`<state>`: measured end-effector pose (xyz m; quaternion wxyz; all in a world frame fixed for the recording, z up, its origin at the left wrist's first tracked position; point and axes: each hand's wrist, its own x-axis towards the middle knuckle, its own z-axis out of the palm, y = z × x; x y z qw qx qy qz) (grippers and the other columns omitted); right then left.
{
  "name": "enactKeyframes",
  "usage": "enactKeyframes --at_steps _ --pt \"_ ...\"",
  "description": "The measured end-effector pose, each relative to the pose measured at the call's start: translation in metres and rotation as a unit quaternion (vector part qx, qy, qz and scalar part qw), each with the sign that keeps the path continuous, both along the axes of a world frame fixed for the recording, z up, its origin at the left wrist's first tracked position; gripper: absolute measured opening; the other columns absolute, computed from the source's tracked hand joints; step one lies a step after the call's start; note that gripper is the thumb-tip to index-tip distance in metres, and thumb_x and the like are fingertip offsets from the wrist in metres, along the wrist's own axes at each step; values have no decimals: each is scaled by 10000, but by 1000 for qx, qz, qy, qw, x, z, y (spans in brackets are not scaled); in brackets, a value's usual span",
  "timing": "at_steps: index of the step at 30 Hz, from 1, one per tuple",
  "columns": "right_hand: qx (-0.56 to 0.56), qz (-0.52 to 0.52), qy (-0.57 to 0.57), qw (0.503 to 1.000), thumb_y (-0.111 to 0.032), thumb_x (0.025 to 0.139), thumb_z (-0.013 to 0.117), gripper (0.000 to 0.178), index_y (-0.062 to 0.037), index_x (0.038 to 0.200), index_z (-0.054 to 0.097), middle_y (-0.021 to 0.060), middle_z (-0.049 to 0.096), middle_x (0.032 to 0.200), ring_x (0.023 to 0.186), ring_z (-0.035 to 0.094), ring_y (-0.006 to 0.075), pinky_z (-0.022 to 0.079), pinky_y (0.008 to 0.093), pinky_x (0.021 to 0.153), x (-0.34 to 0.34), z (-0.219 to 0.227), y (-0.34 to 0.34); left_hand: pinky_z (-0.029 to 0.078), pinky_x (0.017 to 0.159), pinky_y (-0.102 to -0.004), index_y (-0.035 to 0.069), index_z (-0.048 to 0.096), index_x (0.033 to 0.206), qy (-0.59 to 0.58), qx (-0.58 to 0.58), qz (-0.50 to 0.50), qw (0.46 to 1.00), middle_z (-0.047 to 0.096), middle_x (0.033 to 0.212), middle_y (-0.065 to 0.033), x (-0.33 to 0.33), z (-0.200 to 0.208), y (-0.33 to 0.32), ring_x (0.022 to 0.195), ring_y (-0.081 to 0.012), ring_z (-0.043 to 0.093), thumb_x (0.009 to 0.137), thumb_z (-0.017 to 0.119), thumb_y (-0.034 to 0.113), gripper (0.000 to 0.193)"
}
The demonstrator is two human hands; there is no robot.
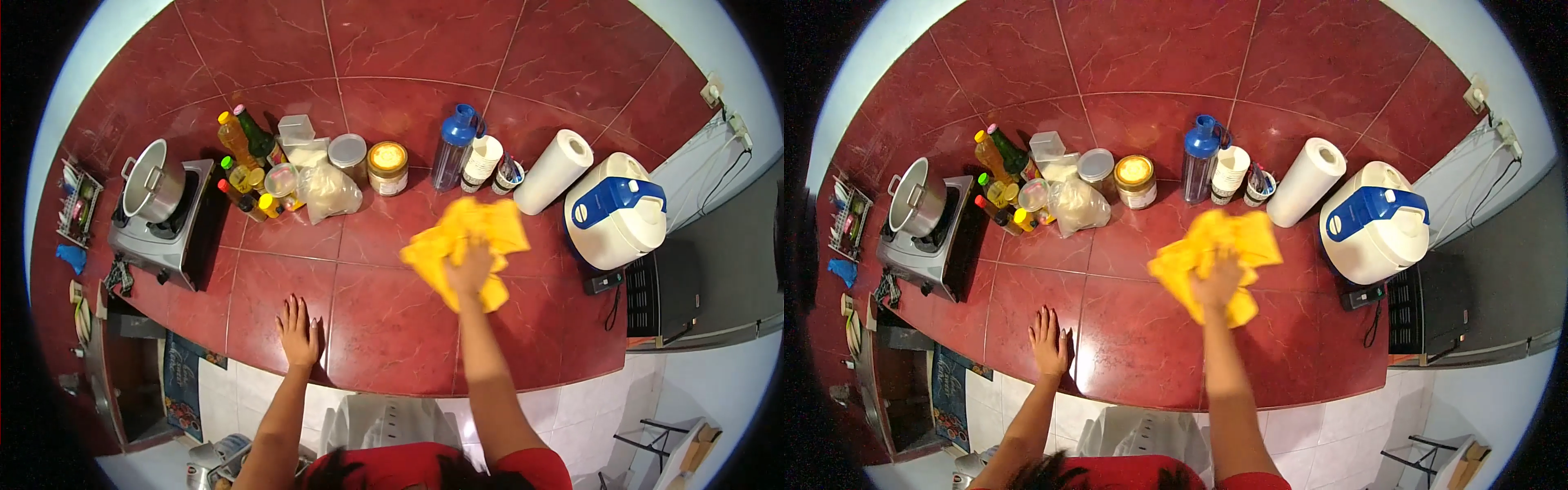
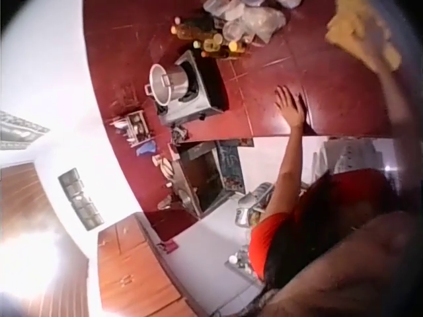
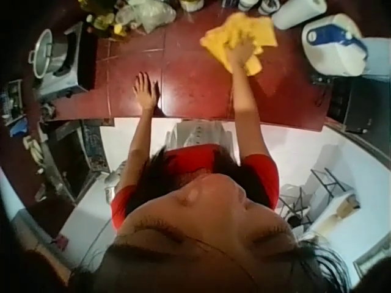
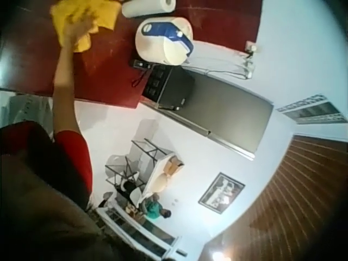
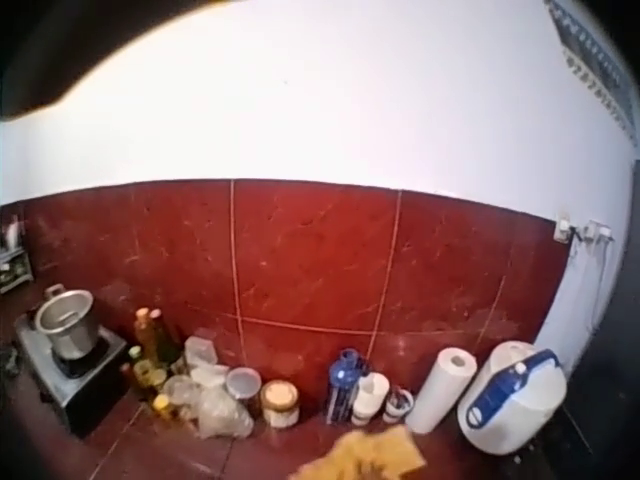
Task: Cleaning the kitchen counter and oven using a cloth.
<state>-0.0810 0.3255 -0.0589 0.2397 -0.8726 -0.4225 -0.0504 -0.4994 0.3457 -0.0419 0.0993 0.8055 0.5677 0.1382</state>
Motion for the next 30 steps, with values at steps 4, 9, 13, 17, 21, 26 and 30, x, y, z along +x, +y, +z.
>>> enactKeyframes --at_steps 4,9,13,17,21,26,30 --pt "-35 307 94 947 -334 685 781 863 -169 1464 448 138 422 1503 1416 356 328 263 540 1141 -133 23 2 123 1191 -563 49 290 1547 -82 -6 10 997 271 1612 -158 -10 -13 2 1484 -360 250 1009 384 354 626" --pt "-61 507 96 854 -321 730 772 822 -244 1479 443 36 363 1570 1466 304 263 201 527 1196 -170 46 -86 125 1203 -525 32 258 1554 -107 -1 27 994 254 1614 -176 -17 -19 0 1491 -317 255 1034 317 324 599" --pt "-50 371 85 923 -278 748 771 704 -205 1407 532 83 463 1486 1396 404 303 295 514 1127 -86 53 -141 117 1204 -531 53 287 1550 -88 -7 23 996 268 1617 -142 -18 -17 -2 1495 -311 246 1023 345 310 589" --pt "-60 94 -46 993 -255 771 716 741 -157 1459 461 150 456 1477 1413 365 356 284 542 1137 32 31 -164 116 1202 -544 83 312 1547 -59 -11 20 998 279 1618 -113 -13 -12 -2 1502 -302 227 1011 372 284 575" --pt "-88 -173 -43 980 -337 797 712 831 -149 1527 361 158 339 1573 1466 276 365 200 602 1158 51 2 -109 119 1200 -547 77 349 1530 -58 -8 15 998 272 1620 -114 -8 -9 -1 1504 -306 220 1008 376 278 560" --pt "36 50 21 998 -381 792 709 795 -61 1462 424 241 409 1492 1418 325 424 231 569 1150 -88 -1 -33 104 1203 -538 72 330 1539 -41 -13 13 999 272 1620 -118 -10 -10 -1 1502 -312 223 1033 289 307 559" --pt "-112 293 82 946 -359 767 702 840 -90 1495 382 149 329 1568 1481 222 358 151 544 1196 -217 45 -55 130 1198 -536 49 351 1524 -58 -11 14 998 305 1606 -120 -12 -14 1 1492 -311 251 1035 287 284 547"
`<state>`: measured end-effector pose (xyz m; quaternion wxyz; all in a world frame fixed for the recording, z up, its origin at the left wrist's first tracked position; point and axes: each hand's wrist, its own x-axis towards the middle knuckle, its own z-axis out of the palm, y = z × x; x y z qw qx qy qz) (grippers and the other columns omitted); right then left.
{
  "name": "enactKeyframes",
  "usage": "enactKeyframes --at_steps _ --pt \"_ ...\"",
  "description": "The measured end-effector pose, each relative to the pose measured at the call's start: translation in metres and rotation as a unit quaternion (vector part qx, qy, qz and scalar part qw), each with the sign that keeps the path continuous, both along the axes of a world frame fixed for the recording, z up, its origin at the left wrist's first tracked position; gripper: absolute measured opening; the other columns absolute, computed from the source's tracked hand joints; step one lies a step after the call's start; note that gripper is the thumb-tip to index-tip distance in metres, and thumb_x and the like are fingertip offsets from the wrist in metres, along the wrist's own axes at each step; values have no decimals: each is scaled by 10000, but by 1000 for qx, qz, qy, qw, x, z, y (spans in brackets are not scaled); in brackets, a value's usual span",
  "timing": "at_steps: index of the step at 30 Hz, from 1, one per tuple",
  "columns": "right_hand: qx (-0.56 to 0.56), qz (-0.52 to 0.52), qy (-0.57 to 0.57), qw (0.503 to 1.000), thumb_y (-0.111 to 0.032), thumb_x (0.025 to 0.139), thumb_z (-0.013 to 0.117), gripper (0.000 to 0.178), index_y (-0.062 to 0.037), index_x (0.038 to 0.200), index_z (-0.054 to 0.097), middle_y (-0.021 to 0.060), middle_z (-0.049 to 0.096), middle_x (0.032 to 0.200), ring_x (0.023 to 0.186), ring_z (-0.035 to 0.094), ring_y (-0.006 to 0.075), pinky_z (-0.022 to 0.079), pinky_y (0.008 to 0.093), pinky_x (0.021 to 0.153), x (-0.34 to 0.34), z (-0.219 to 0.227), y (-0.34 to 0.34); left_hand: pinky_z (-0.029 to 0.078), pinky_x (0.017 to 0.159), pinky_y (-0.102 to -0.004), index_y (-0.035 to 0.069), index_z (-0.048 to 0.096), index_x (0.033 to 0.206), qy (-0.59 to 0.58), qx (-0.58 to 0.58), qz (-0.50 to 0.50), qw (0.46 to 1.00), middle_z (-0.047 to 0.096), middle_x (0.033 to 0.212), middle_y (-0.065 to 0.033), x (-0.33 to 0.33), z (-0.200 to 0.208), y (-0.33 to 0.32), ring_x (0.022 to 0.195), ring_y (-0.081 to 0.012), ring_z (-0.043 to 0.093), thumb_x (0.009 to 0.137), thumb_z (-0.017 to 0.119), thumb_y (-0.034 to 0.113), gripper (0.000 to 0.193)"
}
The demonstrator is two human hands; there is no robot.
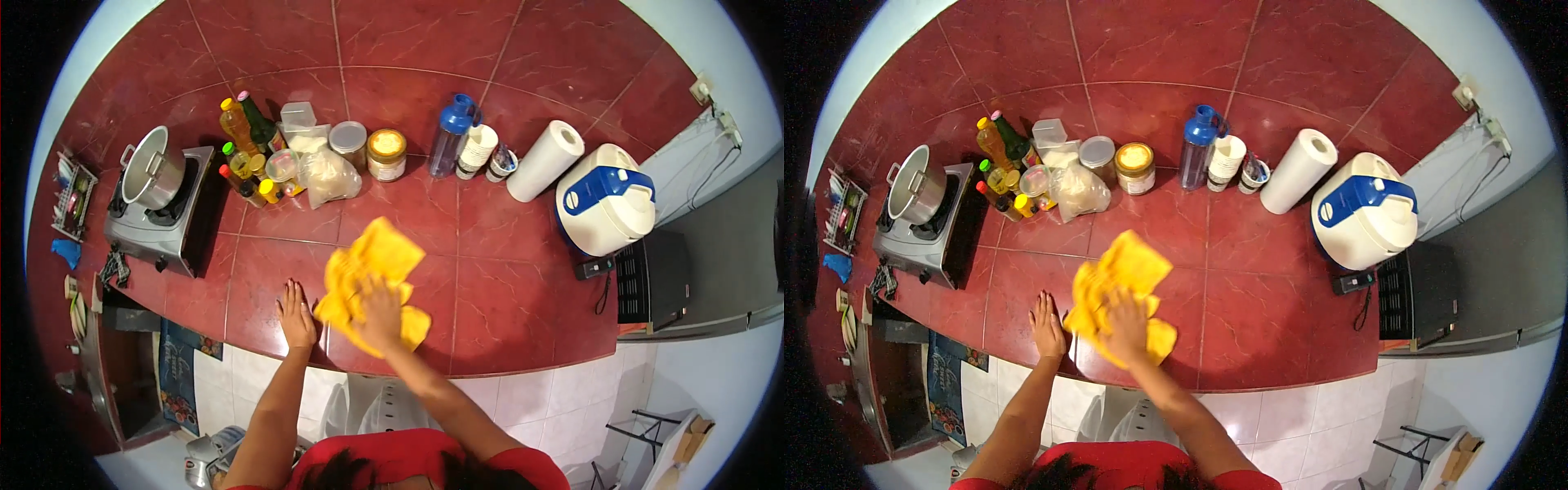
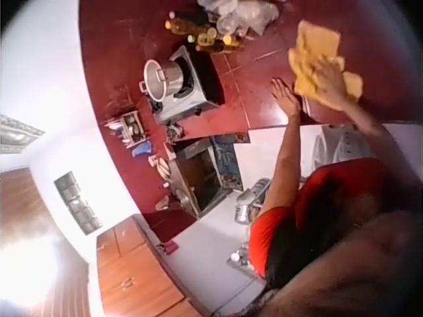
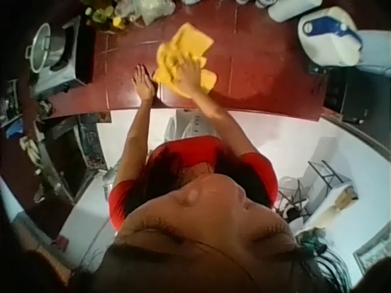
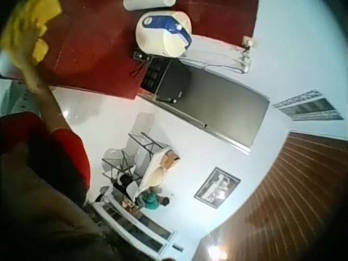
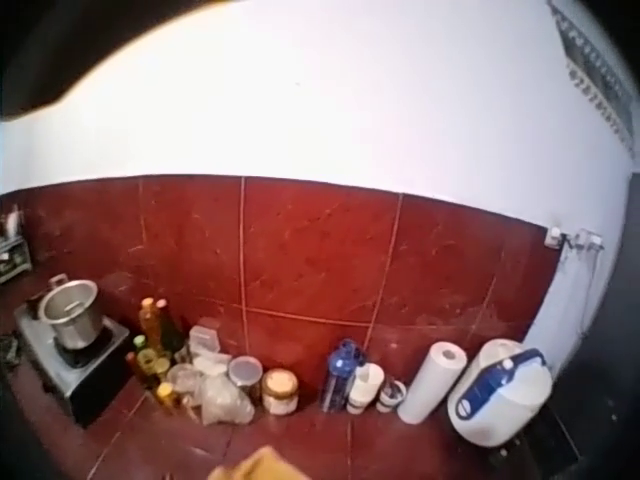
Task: Cleaning the kitchen counter and oven using a cloth.
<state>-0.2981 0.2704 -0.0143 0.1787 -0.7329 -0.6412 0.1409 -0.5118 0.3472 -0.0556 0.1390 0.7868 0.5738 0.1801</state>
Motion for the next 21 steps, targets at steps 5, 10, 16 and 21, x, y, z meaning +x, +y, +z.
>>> enactKeyframes --at_steps 5,10,16,21 --pt "45 95 4 994 -380 775 718 811 -175 1494 405 80 361 1558 1485 241 293 185 554 1183 21 5 -70 127 1206 -522 52 353 1524 18 4 2 1000 309 1603 -119 0 -1 1 1488 -298 259 1049 247 281 538" --pt "85 -149 -47 984 -248 809 698 633 -142 1405 512 120 515 1418 1346 430 343 309 501 1111 148 6 -143 104 1212 -512 60 345 1530 13 14 4 1000 299 1607 -117 -7 -8 -1 1497 -297 234 1060 226 332 556" --pt "14 -479 -159 863 -364 858 638 729 -143 1507 390 130 336 1580 1464 280 368 224 556 1171 255 -41 -211 105 1215 -511 47 343 1526 42 16 5 999 294 1609 -114 8 -3 -3 1500 -297 224 1052 278 289 536" --pt "26 -522 -159 837 -447 876 599 770 -57 1498 367 171 267 1607 1484 197 422 198 590 1164 190 -60 -132 128 1207 -533 37 363 1513 28 27 8 999 305 1601 -130 4 -6 -1 1479 -317 269 1021 335 268 545"
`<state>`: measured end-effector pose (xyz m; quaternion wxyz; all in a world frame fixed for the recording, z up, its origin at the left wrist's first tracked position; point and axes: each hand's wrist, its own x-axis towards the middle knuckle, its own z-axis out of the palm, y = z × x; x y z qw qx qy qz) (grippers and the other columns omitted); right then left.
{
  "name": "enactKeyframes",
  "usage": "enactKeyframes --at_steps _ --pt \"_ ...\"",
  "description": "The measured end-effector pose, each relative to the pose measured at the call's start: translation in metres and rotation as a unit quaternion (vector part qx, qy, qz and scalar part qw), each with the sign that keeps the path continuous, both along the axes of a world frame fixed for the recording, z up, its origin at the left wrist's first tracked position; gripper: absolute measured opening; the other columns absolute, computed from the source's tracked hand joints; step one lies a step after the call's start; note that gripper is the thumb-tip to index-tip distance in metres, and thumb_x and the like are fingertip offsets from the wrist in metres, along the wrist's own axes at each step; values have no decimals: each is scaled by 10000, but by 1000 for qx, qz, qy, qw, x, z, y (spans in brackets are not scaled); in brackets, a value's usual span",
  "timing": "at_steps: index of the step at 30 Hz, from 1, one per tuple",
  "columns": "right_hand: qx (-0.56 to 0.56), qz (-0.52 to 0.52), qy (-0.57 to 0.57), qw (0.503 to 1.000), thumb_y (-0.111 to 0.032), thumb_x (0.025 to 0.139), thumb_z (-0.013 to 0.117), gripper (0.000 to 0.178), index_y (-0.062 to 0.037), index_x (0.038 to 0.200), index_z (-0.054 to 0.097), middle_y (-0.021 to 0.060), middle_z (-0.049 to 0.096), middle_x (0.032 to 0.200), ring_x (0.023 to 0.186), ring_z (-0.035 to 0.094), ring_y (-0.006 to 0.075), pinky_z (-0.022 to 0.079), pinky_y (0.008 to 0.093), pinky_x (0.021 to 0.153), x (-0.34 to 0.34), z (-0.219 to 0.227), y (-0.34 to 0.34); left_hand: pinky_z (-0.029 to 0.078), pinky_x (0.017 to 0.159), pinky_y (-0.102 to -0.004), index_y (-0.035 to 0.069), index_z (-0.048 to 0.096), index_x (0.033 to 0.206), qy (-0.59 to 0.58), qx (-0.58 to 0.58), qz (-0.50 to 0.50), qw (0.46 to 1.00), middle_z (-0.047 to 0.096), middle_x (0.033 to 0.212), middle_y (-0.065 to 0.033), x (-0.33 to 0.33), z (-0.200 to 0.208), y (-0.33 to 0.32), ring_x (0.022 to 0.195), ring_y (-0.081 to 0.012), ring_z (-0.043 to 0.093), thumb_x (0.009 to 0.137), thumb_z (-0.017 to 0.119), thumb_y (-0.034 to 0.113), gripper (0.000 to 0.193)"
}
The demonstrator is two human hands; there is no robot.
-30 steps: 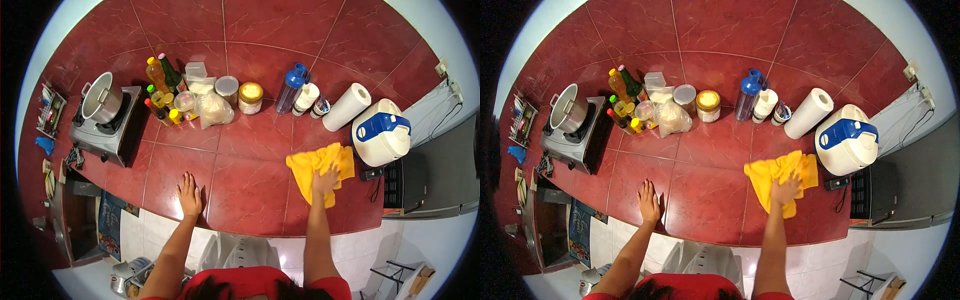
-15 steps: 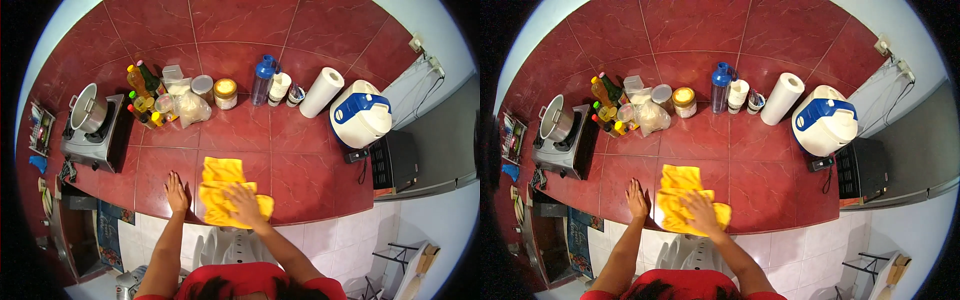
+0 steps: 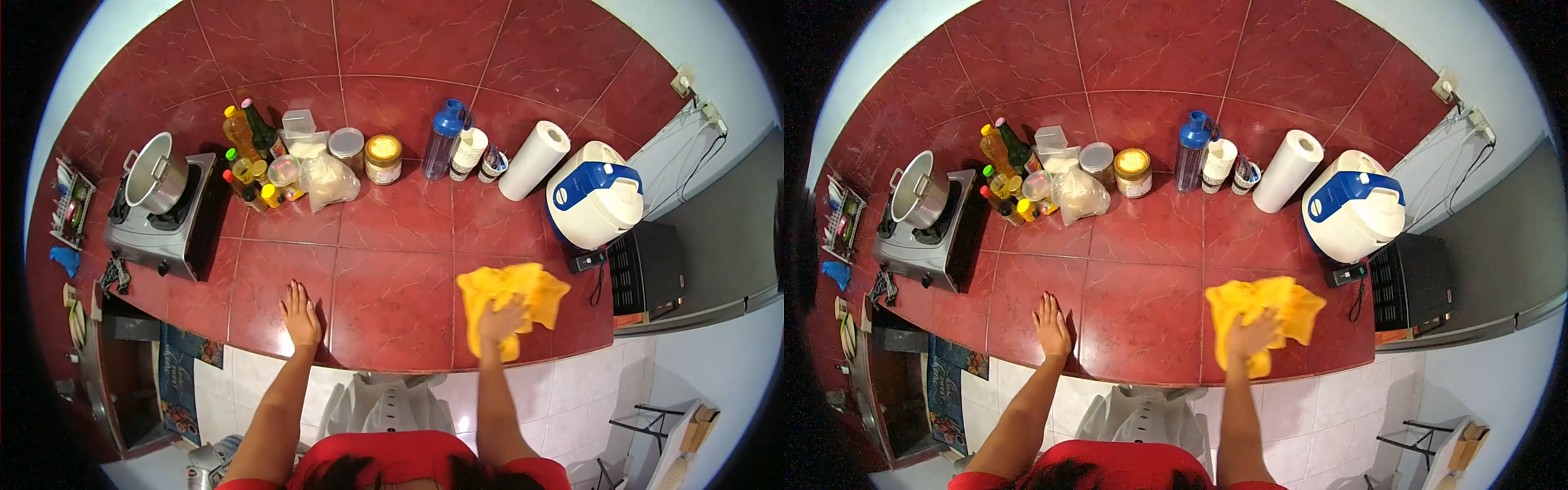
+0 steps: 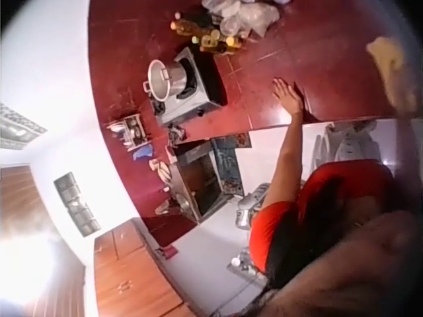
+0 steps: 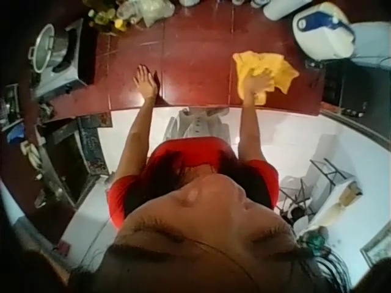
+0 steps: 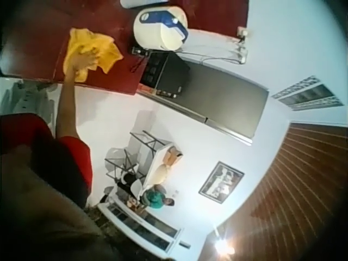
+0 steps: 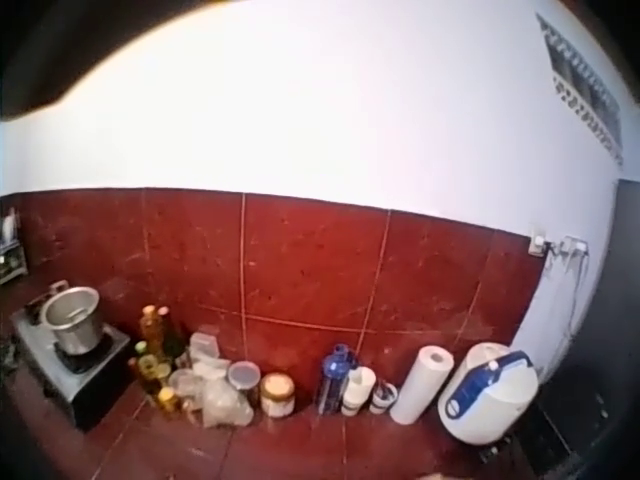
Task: Cleaning the kitchen counter and oven using a cloth.
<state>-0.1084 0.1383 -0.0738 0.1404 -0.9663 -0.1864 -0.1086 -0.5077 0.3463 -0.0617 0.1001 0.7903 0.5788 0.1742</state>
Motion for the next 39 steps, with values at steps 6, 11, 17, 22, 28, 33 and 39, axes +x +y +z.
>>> enactKeyframes --at_steps 6,11,17,22,28,33,39 --pt "-6 407 106 907 -487 802 648 853 -47 1484 384 169 285 1594 1500 155 402 97 658 1160 -153 29 99 135 1206 -530 46 388 1502 -25 -3 4 1000 322 1597 -114 -1 2 0 1480 -302 273 1024 332 258 526" --pt "46 478 194 855 -610 788 657 965 -96 1531 318 174 248 1608 1503 126 417 39 730 1118 -168 58 132 146 1203 -533 52 387 1504 -22 -19 5 1000 324 1596 -115 0 7 -2 1482 -297 275 1031 326 260 520" --pt "-34 536 149 831 -751 754 621 1041 -186 1563 288 199 155 1633 1512 72 410 -4 678 1143 -169 64 178 130 1208 -523 62 385 1510 -23 -32 12 999 326 1594 -127 0 8 -2 1482 -313 276 1049 261 293 531" --pt "-2 582 101 807 -660 842 586 814 -255 1518 381 93 309 1599 1495 210 303 97 618 1172 -114 36 237 142 1205 -530 75 410 1498 -38 -28 18 999 350 1582 -126 6 17 0 1476 -315 293 1039 309 262 505" --pt "42 489 78 867 -486 916 617 593 -266 1451 485 67 432 1535 1439 354 293 253 567 1153 14 34 217 143 1209 -516 91 403 1507 -20 -27 29 999 341 1591 -104 -1 10 -1 1476 -304 294 1052 278 263 502" --pt "147 359 59 920 -467 925 615 631 -174 1466 472 112 435 1530 1441 345 336 245 596 1137 144 11 121 145 1211 -512 94 404 1507 -21 -28 29 999 338 1592 -100 0 13 0 1476 -297 296 1055 287 273 500" --pt "5 156 37 987 -610 930 508 777 -159 1542 348 187 325 1580 1458 296 382 221 602 1152 123 11 106 139 1207 -518 82 395 1509 -26 -52 24 998 310 1604 -107 3 16 -1 1490 -289 266 1044 313 244 500"
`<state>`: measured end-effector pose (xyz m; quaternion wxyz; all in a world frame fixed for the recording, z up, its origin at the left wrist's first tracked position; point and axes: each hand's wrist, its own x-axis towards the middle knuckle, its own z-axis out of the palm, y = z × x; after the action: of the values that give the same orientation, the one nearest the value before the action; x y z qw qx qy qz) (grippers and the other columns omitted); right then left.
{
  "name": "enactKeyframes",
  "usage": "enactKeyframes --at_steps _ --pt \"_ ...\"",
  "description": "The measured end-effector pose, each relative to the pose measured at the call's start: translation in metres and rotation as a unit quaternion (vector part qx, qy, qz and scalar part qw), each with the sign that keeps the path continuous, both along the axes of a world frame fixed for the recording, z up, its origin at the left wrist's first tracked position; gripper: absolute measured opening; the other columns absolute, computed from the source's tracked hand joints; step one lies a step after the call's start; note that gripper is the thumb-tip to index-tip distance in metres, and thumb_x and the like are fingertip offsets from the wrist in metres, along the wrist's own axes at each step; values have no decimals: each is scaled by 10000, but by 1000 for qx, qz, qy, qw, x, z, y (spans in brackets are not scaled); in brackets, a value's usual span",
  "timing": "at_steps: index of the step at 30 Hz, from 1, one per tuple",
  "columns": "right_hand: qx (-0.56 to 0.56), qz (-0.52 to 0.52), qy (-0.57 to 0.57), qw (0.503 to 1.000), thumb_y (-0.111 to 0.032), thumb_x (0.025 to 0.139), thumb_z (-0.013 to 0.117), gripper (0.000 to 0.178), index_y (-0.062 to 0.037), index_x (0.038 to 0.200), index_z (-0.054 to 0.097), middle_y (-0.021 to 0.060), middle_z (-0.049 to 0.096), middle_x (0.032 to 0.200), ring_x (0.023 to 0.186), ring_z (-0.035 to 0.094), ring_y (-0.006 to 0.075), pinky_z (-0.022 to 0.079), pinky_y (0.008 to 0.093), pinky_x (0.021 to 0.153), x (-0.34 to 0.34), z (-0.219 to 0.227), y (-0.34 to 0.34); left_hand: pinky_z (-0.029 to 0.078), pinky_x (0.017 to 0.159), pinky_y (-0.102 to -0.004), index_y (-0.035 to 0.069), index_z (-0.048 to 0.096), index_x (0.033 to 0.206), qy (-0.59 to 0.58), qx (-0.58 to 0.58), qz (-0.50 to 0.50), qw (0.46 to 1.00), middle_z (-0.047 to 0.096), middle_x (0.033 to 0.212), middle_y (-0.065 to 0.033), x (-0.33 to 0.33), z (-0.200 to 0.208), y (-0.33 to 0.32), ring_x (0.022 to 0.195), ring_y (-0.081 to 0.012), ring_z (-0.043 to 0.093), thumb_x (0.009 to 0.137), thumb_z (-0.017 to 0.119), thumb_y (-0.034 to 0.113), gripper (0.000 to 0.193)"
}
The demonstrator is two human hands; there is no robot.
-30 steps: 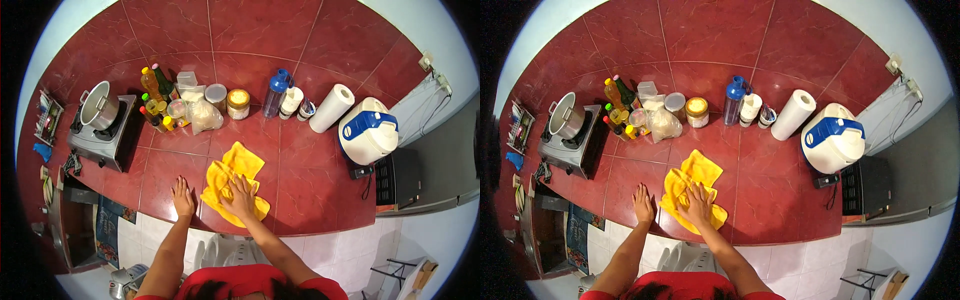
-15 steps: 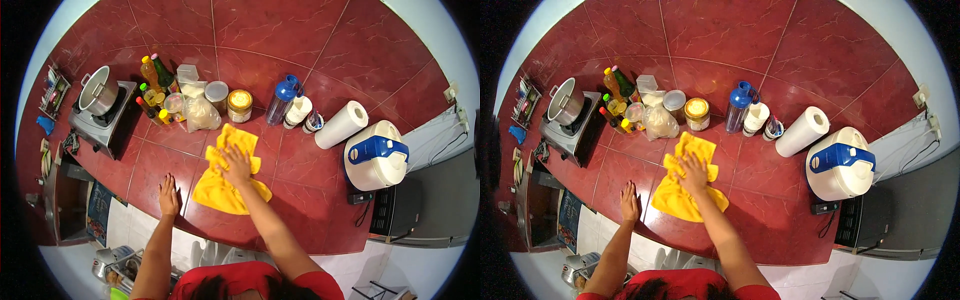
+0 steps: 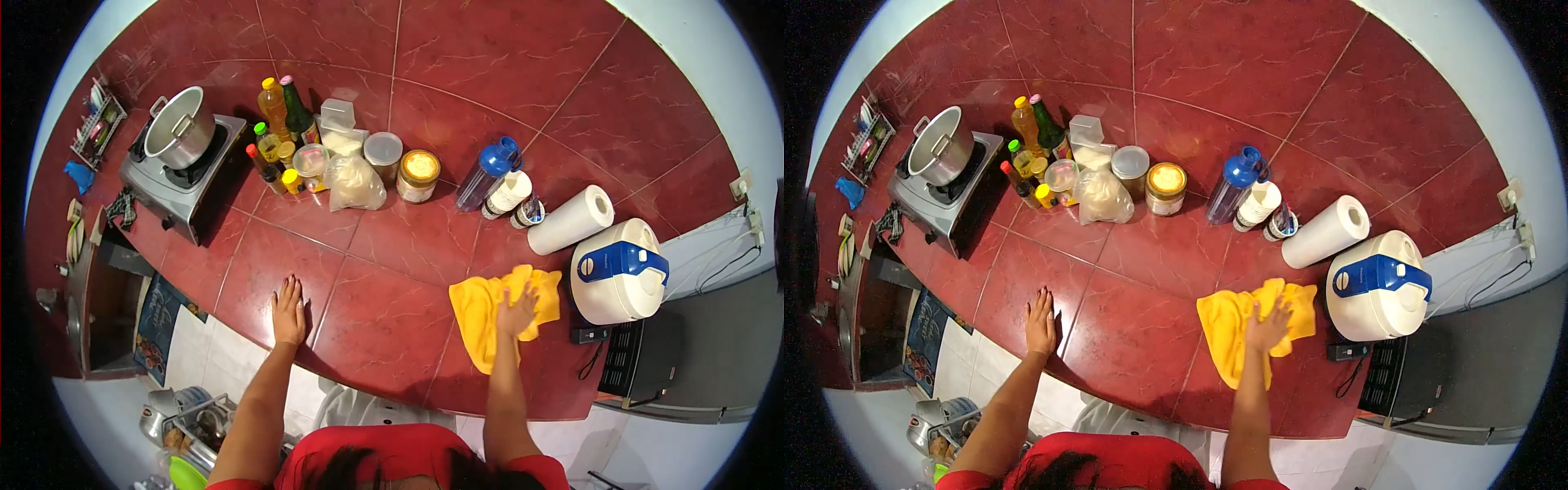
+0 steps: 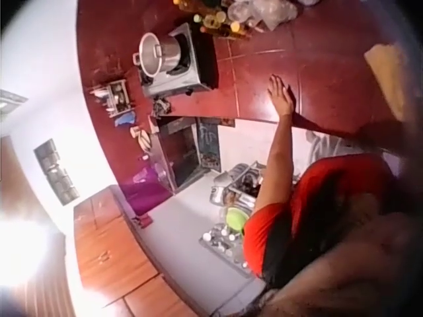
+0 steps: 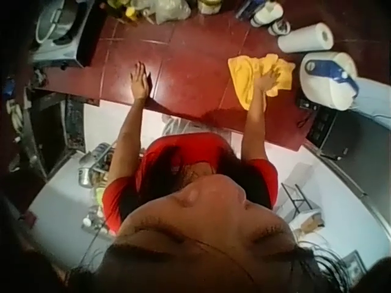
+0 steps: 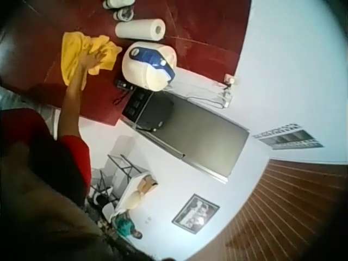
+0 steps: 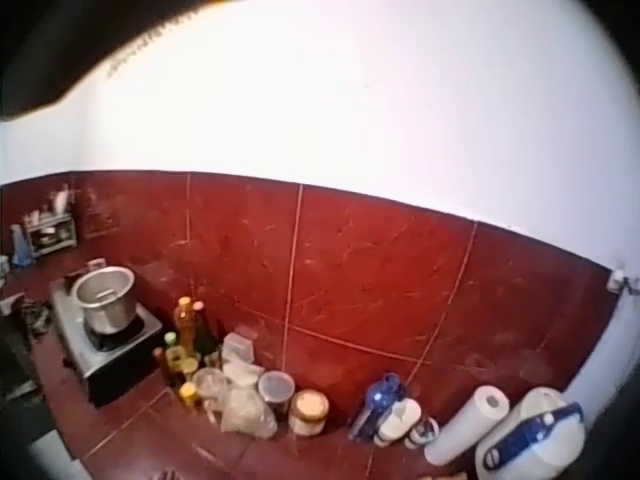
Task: Cleaning the kitchen counter and oven using a cloth.
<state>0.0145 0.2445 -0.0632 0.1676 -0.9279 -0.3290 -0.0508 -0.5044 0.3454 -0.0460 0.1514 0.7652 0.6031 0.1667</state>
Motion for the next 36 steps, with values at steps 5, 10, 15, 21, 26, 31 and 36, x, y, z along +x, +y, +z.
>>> enactKeyframes --at_steps 5,10,15,21,26,31,36 --pt "142 308 70 938 -670 766 679 979 -121 1513 363 198 334 1556 1452 277 419 224 606 1141 -192 0 31 154 1197 -540 73 406 1499 -12 16 -6 1000 322 1598 -111 -2 -3 -1 1483 -300 277 1026 349 225 500" --pt "36 487 102 867 -627 787 656 878 -196 1508 400 123 337 1578 1464 286 324 192 595 1157 -284 34 60 160 1198 -538 86 402 1505 2 2 3 1000 323 1600 -97 -6 -8 0 1484 -292 278 1031 334 236 502" --pt "44 443 102 890 -490 879 632 682 -293 1497 421 41 388 1557 1468 297 231 181 540 1188 -202 15 110 153 1206 -520 97 397 1512 9 23 -6 1000 334 1596 -88 -5 -9 2 1481 -279 289 1040 309 258 507" --pt "36 193 69 978 -392 961 527 632 -11 1456 432 186 461 1486 1346 469 319 280 476 1168 -46 -1 95 156 1206 -515 93 413 1502 4 43 -6 999 343 1592 -83 -7 -10 1 1470 -293 305 1040 313 260 501" --pt "-31 74 101 992 -391 1014 401 624 -72 1543 307 121 336 1589 1478 290 236 199 464 1203 30 3 6 155 1207 -515 90 421 1496 -3 51 -4 999 347 1589 -90 -7 -17 2 1470 -299 302 1036 325 260 500" --pt "-61 36 104 992 -381 1021 381 608 -59 1533 322 131 305 1601 1498 236 248 154 492 1217 -5 7 -79 154 1208 -518 80 421 1492 -4 55 -5 998 339 1591 -95 -9 -17 -3 1468 -298 301 1025 354 273 509" --pt "-7 67 122 990 -407 1000 411 680 39 1505 321 181 303 1591 1499 226 282 157 534 1204 -82 1 -147 130 1206 -530 76 393 1509 -39 0 24 999 353 1584 -106 -6 -22 5 1477 -287 290 1029 384 299 529"
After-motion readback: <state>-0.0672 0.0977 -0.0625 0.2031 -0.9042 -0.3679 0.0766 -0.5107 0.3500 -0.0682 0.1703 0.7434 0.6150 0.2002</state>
